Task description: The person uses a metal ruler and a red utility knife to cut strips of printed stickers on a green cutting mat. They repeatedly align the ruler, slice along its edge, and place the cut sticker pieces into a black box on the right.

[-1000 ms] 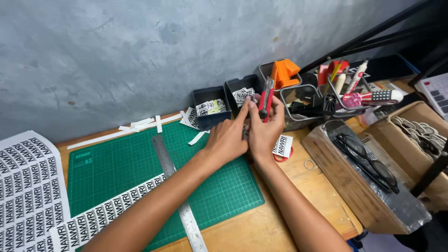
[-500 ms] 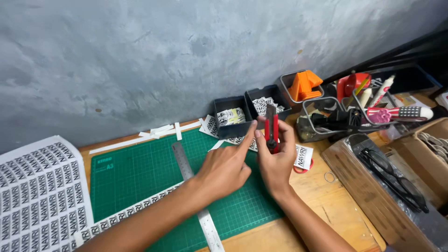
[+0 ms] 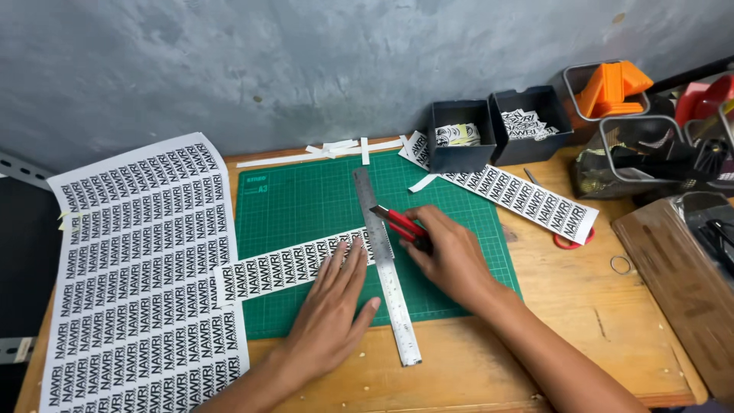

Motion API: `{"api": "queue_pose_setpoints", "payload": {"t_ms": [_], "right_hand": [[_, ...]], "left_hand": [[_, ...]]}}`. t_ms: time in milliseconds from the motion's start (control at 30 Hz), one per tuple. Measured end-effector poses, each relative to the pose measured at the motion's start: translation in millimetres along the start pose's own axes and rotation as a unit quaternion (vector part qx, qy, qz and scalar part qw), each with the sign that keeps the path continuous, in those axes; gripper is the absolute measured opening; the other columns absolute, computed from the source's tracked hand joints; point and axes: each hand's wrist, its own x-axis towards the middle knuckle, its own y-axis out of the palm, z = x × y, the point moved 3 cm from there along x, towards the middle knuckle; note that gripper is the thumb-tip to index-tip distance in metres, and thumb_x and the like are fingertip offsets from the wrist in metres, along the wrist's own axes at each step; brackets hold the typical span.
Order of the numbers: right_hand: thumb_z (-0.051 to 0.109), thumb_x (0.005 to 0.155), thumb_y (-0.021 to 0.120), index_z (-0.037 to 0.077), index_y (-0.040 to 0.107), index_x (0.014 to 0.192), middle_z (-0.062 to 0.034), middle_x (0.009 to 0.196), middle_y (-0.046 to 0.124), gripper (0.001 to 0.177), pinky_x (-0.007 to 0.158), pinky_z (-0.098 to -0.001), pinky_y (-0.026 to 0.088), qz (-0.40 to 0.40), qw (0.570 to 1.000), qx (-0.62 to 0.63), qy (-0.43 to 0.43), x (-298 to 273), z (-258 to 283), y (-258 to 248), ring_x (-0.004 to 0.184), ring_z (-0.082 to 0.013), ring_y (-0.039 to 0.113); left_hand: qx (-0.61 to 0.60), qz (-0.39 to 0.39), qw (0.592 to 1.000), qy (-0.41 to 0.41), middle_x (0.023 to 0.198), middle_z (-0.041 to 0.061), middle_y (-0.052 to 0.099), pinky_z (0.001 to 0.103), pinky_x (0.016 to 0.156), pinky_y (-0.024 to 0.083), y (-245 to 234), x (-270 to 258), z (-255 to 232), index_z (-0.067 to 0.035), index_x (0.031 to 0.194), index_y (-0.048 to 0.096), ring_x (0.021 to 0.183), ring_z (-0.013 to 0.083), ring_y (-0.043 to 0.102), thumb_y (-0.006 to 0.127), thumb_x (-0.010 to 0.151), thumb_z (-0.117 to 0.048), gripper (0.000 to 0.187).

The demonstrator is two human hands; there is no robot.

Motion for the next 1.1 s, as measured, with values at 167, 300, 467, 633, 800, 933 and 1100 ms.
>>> {"api": "queue_pose_setpoints", "payload": {"t_ms": [167, 300, 467, 633, 800, 933, 1100], "right_hand": [[0.017, 0.099, 0.085, 0.013, 0.068, 0.130, -0.0085, 0.119, 0.079, 0.035, 0.078, -0.0428, 0.054, -0.046, 0.998, -0.016, 0.034, 6, -20, -18, 0.097, -0.0336, 0.077], [0.016, 0.098, 0.083, 0.012, 0.068, 0.129, -0.0090, 0.118, 0.081, 0.035, 0.080, -0.0446, 0.055, -0.070, 0.995, -0.047, 0.060, 10, -28, -34, 0.097, -0.0345, 0.079], [0.018, 0.097, 0.084, 0.016, 0.068, 0.126, -0.0050, 0.111, 0.082, 0.033, 0.074, -0.0461, 0.053, -0.023, 0.994, -0.055, 0.093, 9, -25, -37, 0.089, -0.0342, 0.076], [0.017, 0.098, 0.084, 0.013, 0.067, 0.126, -0.0072, 0.112, 0.079, 0.033, 0.070, -0.0471, 0.051, -0.005, 0.995, -0.058, 0.086, 9, -29, -37, 0.085, -0.0356, 0.073], [0.015, 0.099, 0.084, 0.011, 0.069, 0.127, -0.0070, 0.108, 0.077, 0.033, 0.073, -0.0420, 0.051, 0.001, 0.997, -0.043, 0.070, 9, -21, -42, 0.084, -0.0304, 0.071], [0.021, 0.098, 0.086, 0.014, 0.069, 0.128, -0.0062, 0.114, 0.080, 0.035, 0.073, -0.0451, 0.052, 0.013, 0.994, -0.053, 0.092, 10, -26, -36, 0.089, -0.0325, 0.074], [0.009, 0.086, 0.092, 0.014, 0.073, 0.128, -0.0145, 0.117, 0.082, 0.046, 0.087, -0.0604, 0.063, 0.005, 0.991, -0.037, 0.125, 13, -31, -29, 0.109, -0.0502, 0.078]], "left_hand": [[-0.032, -0.014, 0.999, 0.037, 0.187, 0.027, 0.023, 0.054, 0.141, 0.016, 14, 21, -11, 0.008, 0.176, 0.028, 0.175, 0.0433, 0.018, 0.048, 0.120, -0.039, 0.075], [-0.051, 0.000, 0.996, 0.078, 0.185, 0.030, 0.027, 0.053, 0.141, 0.019, 18, 40, -28, 0.010, 0.174, 0.031, 0.174, 0.0440, 0.021, 0.052, 0.118, -0.036, 0.075], [0.065, -0.030, 0.987, 0.142, 0.185, 0.017, 0.037, 0.061, 0.131, 0.033, 8, 63, -22, -0.004, 0.172, 0.046, 0.171, 0.0440, 0.031, 0.060, 0.113, -0.038, 0.069], [0.093, -0.041, 0.982, 0.159, 0.183, 0.012, 0.044, 0.061, 0.132, 0.032, 13, 63, -14, -0.005, 0.170, 0.051, 0.172, 0.0407, 0.032, 0.063, 0.112, -0.046, 0.073], [0.039, -0.075, 0.985, 0.148, 0.175, 0.022, 0.053, 0.062, 0.126, 0.041, 0, 51, -14, 0.001, 0.162, 0.059, 0.162, 0.0470, 0.048, 0.070, 0.111, -0.052, 0.074], [0.012, -0.088, 0.987, 0.135, 0.171, 0.019, 0.059, 0.061, 0.118, 0.047, -6, 53, -9, -0.001, 0.154, 0.067, 0.157, 0.0463, 0.053, 0.076, 0.107, -0.054, 0.071], [-0.026, -0.071, 0.993, 0.096, 0.169, 0.025, 0.057, 0.062, 0.110, 0.046, 8, 67, -2, 0.003, 0.160, 0.061, 0.147, 0.0475, 0.055, 0.077, 0.100, -0.063, 0.090]]}}
